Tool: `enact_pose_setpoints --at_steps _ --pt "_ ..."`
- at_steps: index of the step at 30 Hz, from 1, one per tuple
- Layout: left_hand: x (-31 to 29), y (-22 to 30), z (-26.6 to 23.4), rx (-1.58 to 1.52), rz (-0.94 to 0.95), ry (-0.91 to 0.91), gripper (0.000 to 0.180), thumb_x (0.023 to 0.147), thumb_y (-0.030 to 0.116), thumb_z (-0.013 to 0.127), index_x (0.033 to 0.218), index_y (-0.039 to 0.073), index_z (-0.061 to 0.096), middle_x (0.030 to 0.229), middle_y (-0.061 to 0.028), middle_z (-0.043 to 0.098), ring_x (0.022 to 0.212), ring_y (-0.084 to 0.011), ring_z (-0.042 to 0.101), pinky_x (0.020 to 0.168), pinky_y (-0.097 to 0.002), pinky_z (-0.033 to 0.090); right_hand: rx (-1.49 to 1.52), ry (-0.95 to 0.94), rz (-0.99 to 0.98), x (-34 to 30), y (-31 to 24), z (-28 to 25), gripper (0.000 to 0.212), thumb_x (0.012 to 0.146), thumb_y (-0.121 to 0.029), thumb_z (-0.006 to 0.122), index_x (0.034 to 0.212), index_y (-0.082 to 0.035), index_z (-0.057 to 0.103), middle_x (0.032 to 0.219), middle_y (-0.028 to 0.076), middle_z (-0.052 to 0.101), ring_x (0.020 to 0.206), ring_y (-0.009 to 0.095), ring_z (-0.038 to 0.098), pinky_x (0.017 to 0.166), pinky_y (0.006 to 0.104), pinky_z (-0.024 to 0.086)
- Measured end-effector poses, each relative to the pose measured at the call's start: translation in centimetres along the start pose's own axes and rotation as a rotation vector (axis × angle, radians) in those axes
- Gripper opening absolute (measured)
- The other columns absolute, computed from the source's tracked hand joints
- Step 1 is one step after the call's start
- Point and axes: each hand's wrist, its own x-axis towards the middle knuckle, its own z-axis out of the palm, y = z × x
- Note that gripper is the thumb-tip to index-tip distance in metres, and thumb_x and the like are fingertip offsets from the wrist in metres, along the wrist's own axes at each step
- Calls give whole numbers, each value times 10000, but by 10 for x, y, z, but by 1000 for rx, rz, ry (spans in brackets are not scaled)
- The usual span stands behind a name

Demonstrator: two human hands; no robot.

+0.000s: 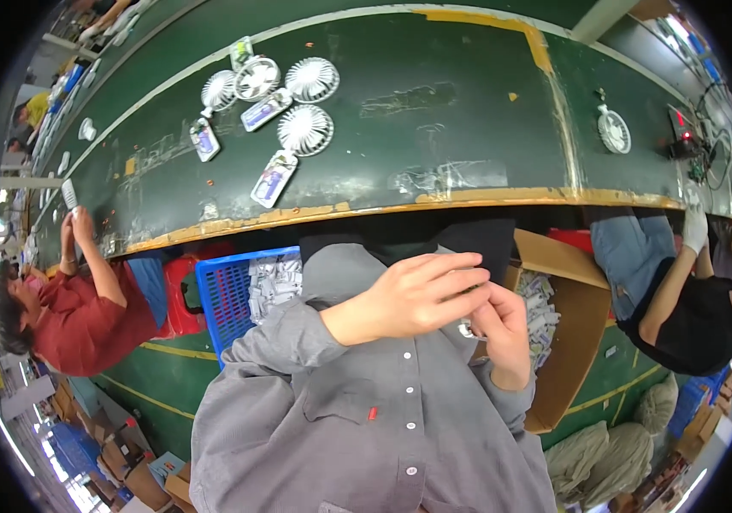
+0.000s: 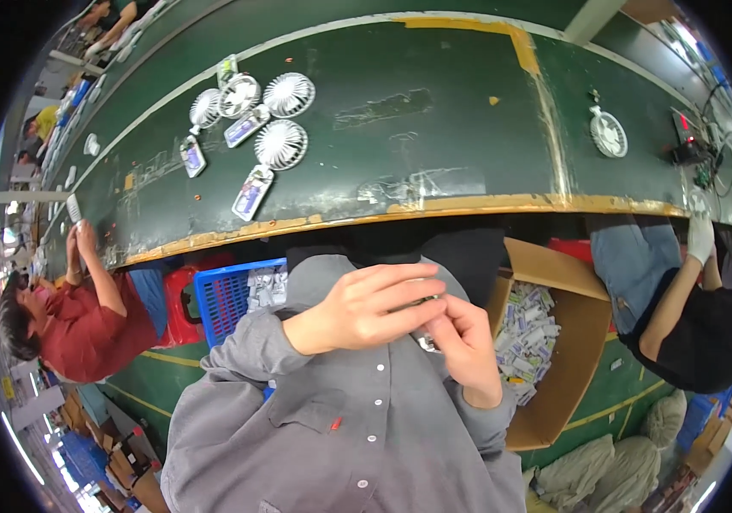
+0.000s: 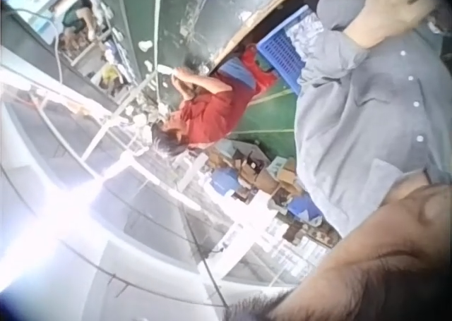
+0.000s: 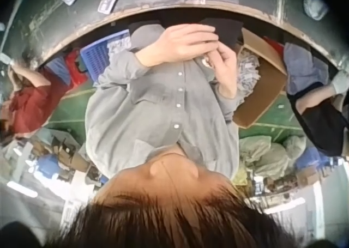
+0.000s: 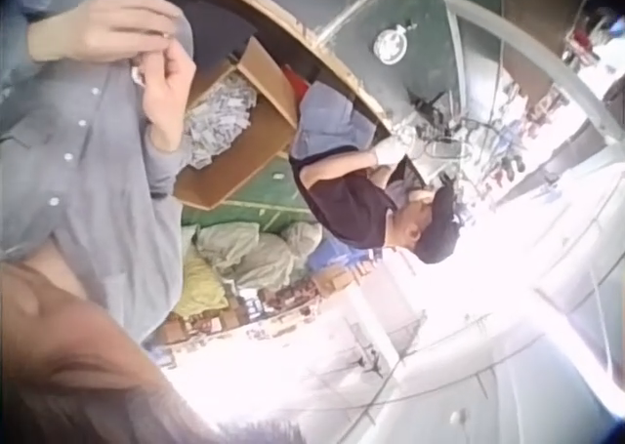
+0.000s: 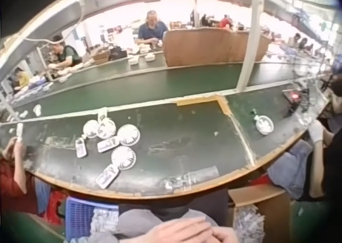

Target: The person assembles small portable hand fans by hand, combining fan blades, circuit boards, and other plastic parts into hand fan casings on a factory production line.

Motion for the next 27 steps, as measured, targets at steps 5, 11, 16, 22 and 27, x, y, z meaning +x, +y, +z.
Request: enact_pose_setpoints --at_steps 5,11,16,22,27 --pt "-7 0 2 -352 -128 14 215 702 19 748 912 53 716 944 -56 694 804 -202 697 612 -298 582 -11 -55 61 -10 -1 -6 169 925 -129 567 860 17 619 703 -15 566 619 24 460 546 198 353" --pt "-8 19 24 -666 -329 45 200 692 21 726 890 52 719 884 -39 689 718 -185 666 573 -286 543 139 145 103 -35 4 -8 232 912 -212 592 831 3 623 628 -34 510 525 29 394 479 205 302" --pt "-20 39 34 -195 -99 -22 161 687 105 721 839 70 681 830 1 642 739 -140 640 583 -264 544 -513 255 42 -58 -13 0 230 894 -68 609 685 -13 530 560 -44 500 500 11 378 458 215 269" --pt "-16 52 21 -436 -242 -78 122 677 76 695 798 93 690 785 -9 670 671 -165 654 558 -280 541 -53 65 -8 -83 10 -48 197 800 -86 650 633 -12 574 535 15 521 463 63 436 427 233 297" --pt "-3 -3 -37 -942 -788 166 112 707 -40 706 811 -3 727 834 -141 716 740 -187 702 641 -282 558 166 475 37 -152 71 -151 197 884 -178 633 784 -24 561 595 -8 478 565 107 512 518 223 386"
